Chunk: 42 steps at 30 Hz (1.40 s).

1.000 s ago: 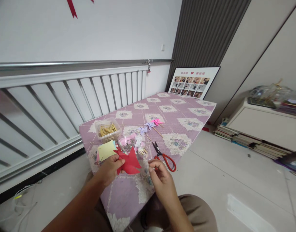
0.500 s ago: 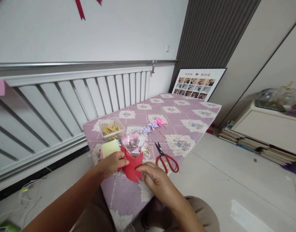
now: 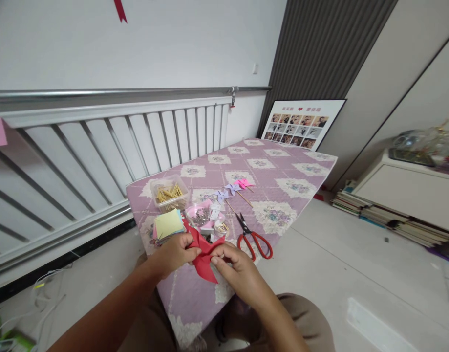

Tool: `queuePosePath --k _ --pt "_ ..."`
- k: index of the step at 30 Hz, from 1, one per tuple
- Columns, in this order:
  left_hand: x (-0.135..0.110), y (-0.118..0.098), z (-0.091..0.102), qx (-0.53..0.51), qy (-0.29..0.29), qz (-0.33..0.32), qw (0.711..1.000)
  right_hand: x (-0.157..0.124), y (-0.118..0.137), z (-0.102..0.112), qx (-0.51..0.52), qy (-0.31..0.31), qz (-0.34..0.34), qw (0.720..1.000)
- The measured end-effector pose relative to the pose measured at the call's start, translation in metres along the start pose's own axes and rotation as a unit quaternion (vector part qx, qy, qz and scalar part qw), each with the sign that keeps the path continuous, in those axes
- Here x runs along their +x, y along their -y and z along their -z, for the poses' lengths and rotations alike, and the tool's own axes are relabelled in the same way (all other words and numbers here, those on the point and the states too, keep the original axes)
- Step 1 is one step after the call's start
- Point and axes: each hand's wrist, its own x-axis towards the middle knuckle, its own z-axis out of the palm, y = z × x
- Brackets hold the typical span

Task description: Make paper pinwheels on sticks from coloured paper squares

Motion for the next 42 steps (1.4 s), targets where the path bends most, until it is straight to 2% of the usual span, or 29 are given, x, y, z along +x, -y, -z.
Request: queuePosePath --k 3,8,12,30,42 --pt "0.0 0.006 -0.003 0.045 0.011 -0.027 0.999 0.001 0.001 -0.007 -0.029 -0.031 -0.004 0.999" --pt "-0.001 0.014 -0.008 0.051 -0.024 -0.014 0.998 0.002 0.003 -0.012 -0.082 -0.057 0.002 0.995" --pt "-0.002 0.014 -0.01 0.075 -0.017 -0.019 0.997 0.002 0.002 -0.014 -0.113 -0.072 -0.003 0.991" --pt "0.0 0.014 -0.015 0.12 -0.025 -0.007 0.992 0.002 0.003 -0.011 -0.141 -0.05 -0.003 0.989" --pt "0.001 0.018 -0.017 0.123 -0.046 0.001 0.991 0.009 0.003 -0.018 -0.145 -0.089 -0.025 0.985"
